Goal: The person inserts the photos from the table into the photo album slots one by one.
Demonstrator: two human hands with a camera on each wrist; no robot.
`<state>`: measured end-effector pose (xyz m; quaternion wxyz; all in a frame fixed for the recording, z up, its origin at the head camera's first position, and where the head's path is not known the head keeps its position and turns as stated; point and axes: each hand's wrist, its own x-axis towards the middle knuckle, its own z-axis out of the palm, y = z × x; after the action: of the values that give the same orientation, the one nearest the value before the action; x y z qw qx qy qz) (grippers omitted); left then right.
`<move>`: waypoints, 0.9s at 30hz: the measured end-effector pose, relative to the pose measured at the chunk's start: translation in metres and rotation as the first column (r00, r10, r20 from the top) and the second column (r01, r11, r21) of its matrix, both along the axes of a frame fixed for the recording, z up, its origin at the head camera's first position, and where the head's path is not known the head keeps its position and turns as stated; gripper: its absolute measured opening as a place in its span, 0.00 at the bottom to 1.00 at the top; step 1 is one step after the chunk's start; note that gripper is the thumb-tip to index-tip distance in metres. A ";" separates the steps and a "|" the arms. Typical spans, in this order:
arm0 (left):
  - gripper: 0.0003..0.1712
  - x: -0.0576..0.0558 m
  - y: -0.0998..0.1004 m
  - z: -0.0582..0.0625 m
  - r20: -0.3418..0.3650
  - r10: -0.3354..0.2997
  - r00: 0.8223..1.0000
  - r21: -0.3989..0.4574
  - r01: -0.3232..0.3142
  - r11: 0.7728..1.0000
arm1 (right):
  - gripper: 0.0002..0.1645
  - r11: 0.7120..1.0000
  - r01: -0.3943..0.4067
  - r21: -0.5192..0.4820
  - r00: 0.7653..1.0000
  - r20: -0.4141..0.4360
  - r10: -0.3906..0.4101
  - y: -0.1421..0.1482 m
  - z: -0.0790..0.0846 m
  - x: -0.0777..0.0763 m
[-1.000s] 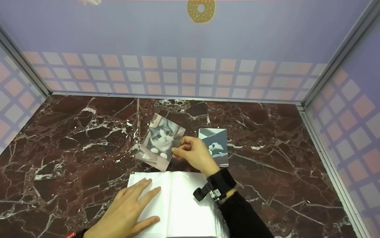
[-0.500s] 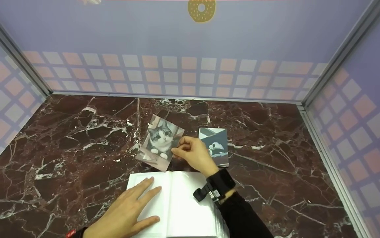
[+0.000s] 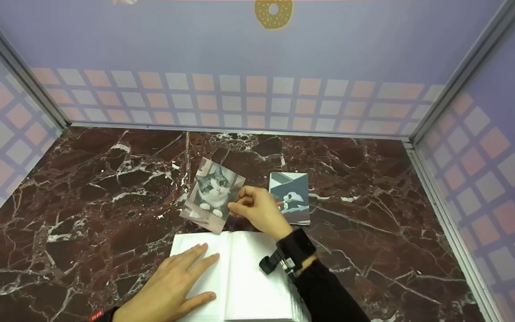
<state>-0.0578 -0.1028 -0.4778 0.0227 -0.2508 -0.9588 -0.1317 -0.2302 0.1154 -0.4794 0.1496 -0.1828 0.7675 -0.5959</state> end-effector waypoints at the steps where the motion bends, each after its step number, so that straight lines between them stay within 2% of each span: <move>1: 0.41 0.000 0.000 0.000 -0.006 0.000 1.000 0.000 0.000 1.000 | 0.13 1.000 -0.003 -0.003 1.000 0.004 0.003 0.000 0.000 0.000; 7: 0.41 0.000 0.002 0.000 -0.026 0.007 1.000 -0.015 -0.008 1.000 | 0.17 0.999 -0.019 -0.028 0.999 0.025 0.020 -0.003 -0.001 0.002; 14: 0.40 0.003 0.001 -0.002 -0.108 -0.010 0.994 -0.017 0.008 1.000 | 0.24 0.999 -0.019 -0.027 0.997 0.078 0.022 -0.005 -0.002 0.004; 17: 0.40 0.003 0.002 -0.002 -0.117 -0.009 0.993 -0.018 0.007 1.000 | 0.25 0.999 -0.019 -0.036 0.995 0.094 0.022 -0.006 -0.003 0.004; 22: 0.40 0.003 0.002 -0.002 -0.101 -0.001 0.995 -0.020 -0.001 1.000 | 0.25 0.999 -0.028 -0.046 0.994 0.101 0.032 -0.006 -0.005 0.003; 27: 0.40 0.003 0.002 -0.003 -0.124 0.002 0.992 -0.033 -0.006 0.999 | 0.21 0.999 -0.038 -0.013 0.993 0.109 0.039 -0.005 -0.007 0.002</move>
<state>-0.0548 -0.1007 -0.4808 0.0784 -0.2568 -0.9581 -0.0998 -0.2283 0.1108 -0.4861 0.2020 -0.1654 0.7513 -0.6061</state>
